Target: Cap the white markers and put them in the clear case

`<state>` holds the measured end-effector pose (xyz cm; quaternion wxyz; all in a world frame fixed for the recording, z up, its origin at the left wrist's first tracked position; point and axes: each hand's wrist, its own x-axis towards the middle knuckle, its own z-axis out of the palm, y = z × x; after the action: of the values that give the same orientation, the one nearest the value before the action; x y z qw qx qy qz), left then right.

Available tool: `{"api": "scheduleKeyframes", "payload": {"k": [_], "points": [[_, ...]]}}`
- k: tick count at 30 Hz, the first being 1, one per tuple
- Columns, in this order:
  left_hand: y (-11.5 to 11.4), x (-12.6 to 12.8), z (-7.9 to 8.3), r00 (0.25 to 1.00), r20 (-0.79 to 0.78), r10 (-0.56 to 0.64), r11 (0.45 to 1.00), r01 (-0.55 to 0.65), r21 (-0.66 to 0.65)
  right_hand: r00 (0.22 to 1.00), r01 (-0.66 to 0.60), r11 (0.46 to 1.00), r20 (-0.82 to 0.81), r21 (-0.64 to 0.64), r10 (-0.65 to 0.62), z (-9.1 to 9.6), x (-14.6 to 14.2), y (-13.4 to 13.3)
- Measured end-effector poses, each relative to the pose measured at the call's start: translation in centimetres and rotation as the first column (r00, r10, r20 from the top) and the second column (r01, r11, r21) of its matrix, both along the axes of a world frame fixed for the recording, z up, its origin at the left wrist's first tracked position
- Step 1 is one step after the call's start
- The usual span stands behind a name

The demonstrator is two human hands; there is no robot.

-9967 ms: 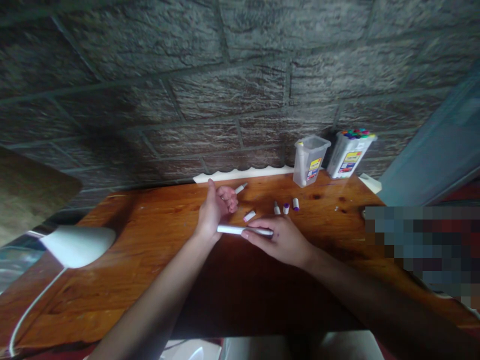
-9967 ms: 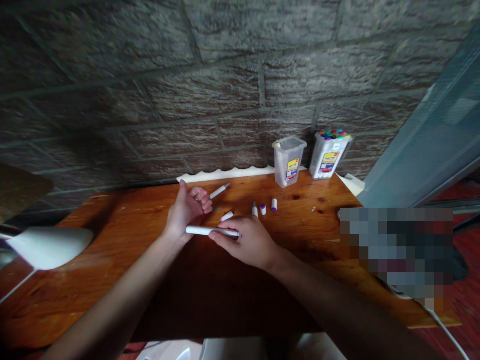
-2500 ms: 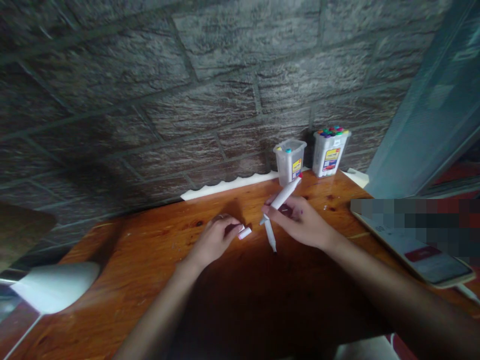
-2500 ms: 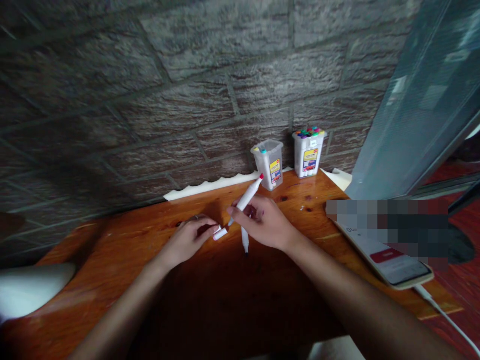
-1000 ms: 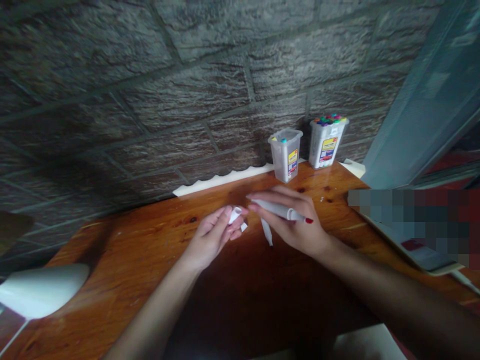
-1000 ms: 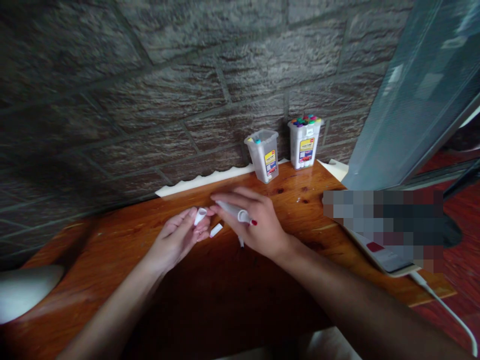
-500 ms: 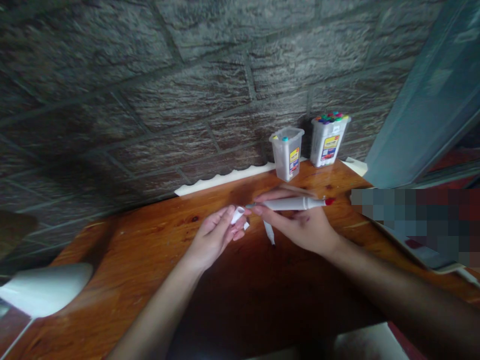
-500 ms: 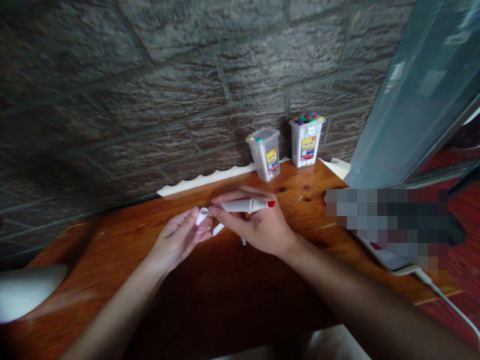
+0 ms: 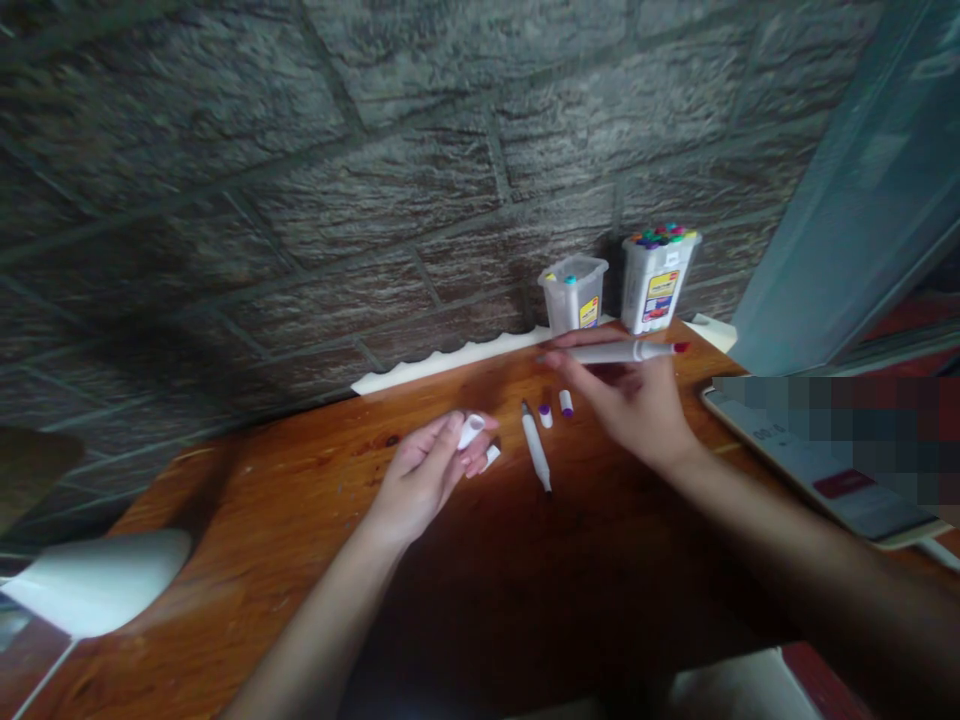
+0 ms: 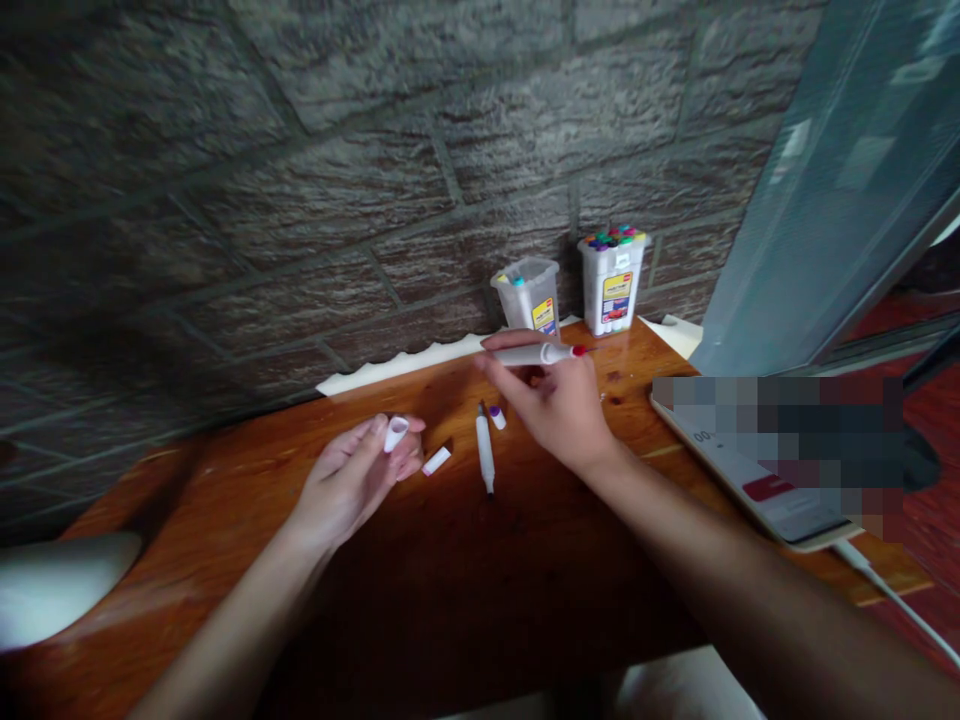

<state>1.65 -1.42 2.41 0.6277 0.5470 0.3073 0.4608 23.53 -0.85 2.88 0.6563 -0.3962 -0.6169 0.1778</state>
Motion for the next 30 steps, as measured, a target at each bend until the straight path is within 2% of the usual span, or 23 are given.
{"api": "scheduleKeyframes", "payload": {"k": [3,7,12,15,18,22,24,26,30], "points": [[0.2,0.0,-0.1,1.0,-0.007,0.005,1.0,-0.005,0.008,0.983,-0.127,0.989,-0.145,-0.083,0.114,0.4,-0.6,-0.4],[0.5,-0.3,-0.7,0.996,-0.079,0.051,0.997,-0.047,0.057,0.944,-0.309,0.946,-0.155,-0.102,0.291,0.0,-1.9,-1.4],[0.3,-0.6,-0.8,0.961,-0.266,0.079,0.982,-0.029,0.187,0.914,-0.401,0.91,-0.121,-0.109,0.388,-1.4,-2.7,-1.2],[0.1,-0.5,-0.7,0.924,-0.356,0.14,0.946,-0.019,0.323,0.88,-0.469,0.866,-0.167,-0.171,0.444,-1.6,-2.9,-1.1],[0.1,-0.4,-1.0,0.897,-0.396,0.194,0.906,-0.01,0.422,0.855,-0.513,0.821,-0.233,-0.252,0.463,-1.2,-2.9,-1.2],[0.3,-0.4,-1.8,0.91,-0.381,0.165,0.903,0.016,0.43,0.813,-0.582,0.75,-0.202,-0.314,0.546,-0.9,-2.7,-1.3],[0.4,-0.3,-2.0,0.934,-0.324,0.149,0.91,-0.001,0.414,0.824,-0.562,0.765,-0.128,-0.316,0.553,-1.1,-2.7,-1.2],[0.6,-0.3,-2.1,0.953,-0.269,0.139,0.921,-0.025,0.388,0.854,-0.505,0.804,-0.044,-0.314,0.519,-1.4,-2.8,-1.0],[1.1,-0.5,-2.0,0.969,-0.218,0.117,0.954,-0.048,0.295,0.917,-0.311,0.9,0.154,-0.307,0.369,-2.1,-2.9,-0.7]]}}
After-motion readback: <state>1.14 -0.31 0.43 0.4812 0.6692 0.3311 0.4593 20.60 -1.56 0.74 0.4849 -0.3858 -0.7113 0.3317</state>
